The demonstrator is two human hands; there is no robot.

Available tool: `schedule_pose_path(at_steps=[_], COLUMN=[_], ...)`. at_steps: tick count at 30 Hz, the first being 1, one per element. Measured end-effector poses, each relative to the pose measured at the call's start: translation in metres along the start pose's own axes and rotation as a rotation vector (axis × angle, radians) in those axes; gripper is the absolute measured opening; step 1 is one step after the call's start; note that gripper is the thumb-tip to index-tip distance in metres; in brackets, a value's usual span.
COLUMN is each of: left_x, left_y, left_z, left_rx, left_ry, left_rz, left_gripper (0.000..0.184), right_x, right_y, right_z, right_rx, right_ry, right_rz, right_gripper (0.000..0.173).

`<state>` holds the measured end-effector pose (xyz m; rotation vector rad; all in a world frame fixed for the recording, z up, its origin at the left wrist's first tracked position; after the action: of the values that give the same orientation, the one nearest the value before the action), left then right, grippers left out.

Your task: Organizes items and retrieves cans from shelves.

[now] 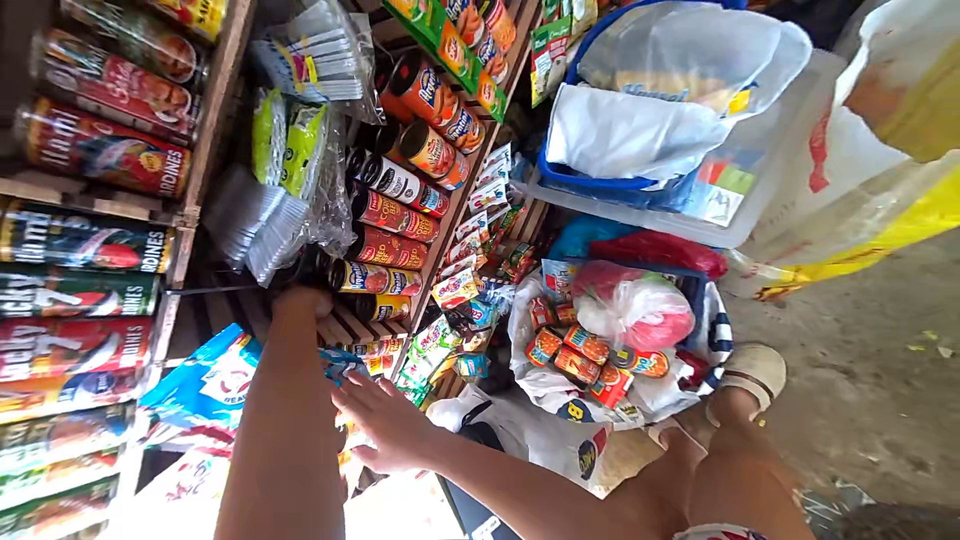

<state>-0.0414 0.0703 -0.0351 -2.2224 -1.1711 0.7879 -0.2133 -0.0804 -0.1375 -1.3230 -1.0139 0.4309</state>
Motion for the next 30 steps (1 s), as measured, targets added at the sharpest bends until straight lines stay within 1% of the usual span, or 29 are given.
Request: schedule_pose_path(at_steps=[2,3,5,6,8,10,12,13,15,16,17,20,25,28,30], left_x=[-0.024,-0.035,-0.049,-0.056,-0.073,-0.102,-0.119,-0.121,-0.122,-0.121,-0.12,-0.115,-0.117,-0.12,-0.123], left_y=[0.003,0.005,0.007,0.006,0.005,0.01,0.014,0.014,0.016,0.018,0.02,0.027,0.038,0.044,0.049], left_z=[-0.004,-0.006,-0.003,0.0,0.009,0.009,0.01,0.012,0.016,0.018,0.021,0.028,0.028,0.03,0.035], left_rx=[0.02,0.094,0.317,0.387,0.41,0.429,0.4,0.357,0.257,0.255,0.281,0.418,0.536,0.521,0.502], left_ry=[-0.035,-0.072,-0.14,-0.139,-0.088,-0.076,-0.079,-0.073,-0.039,-0.032,-0.02,0.036,0.08,0.088,0.094], left_rz=[-0.002,0.012,0.099,0.147,0.197,0.235,0.269,0.282,0.28,0.273,0.274,0.298,0.401,0.43,0.467], left_gripper=[0.044,0.041,0.036,0.037,0.039,0.035,0.031,0.034,0.053,0.056,0.053,0.033,0.025,0.024,0.025], right_x=[0.0,-0.001,-0.003,-0.004,-0.008,-0.016,-0.031,-0.042,-0.067,-0.083,-0.099,-0.151,-0.23,-0.277,-0.306], right_y=[-0.001,-0.002,-0.002,0.0,0.004,0.009,0.016,0.019,0.026,0.029,0.032,0.045,0.059,0.076,0.09], right_z=[0.0,-0.001,-0.006,-0.006,-0.007,-0.009,-0.014,-0.017,-0.024,-0.029,-0.033,-0.045,-0.062,-0.063,-0.062], right_rx=[-0.003,-0.004,-0.01,-0.021,-0.028,-0.029,-0.023,-0.016,-0.011,-0.012,-0.01,0.012,0.009,-0.026,-0.074], right_ry=[-0.002,-0.001,0.025,0.065,0.114,0.159,0.145,0.128,0.117,0.111,0.116,0.166,0.254,0.404,0.491], right_rz=[0.02,0.03,0.024,0.006,-0.007,-0.013,0.01,0.025,0.041,0.057,0.074,0.132,0.336,0.413,0.492], right_gripper=[0.092,0.092,0.09,0.09,0.089,0.084,0.079,0.077,0.071,0.067,0.062,0.052,0.041,0.025,0.026])
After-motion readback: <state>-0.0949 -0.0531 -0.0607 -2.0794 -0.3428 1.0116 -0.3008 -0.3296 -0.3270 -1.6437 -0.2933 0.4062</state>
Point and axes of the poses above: each hand's wrist, its own x-axis towards the middle knuckle, its own z-axis out of the palm, y = z × x, the point moved 1 cm from there along x, towards the middle knuckle, and after that the axes turned 4 degrees about -x, right-handed, at the moved point
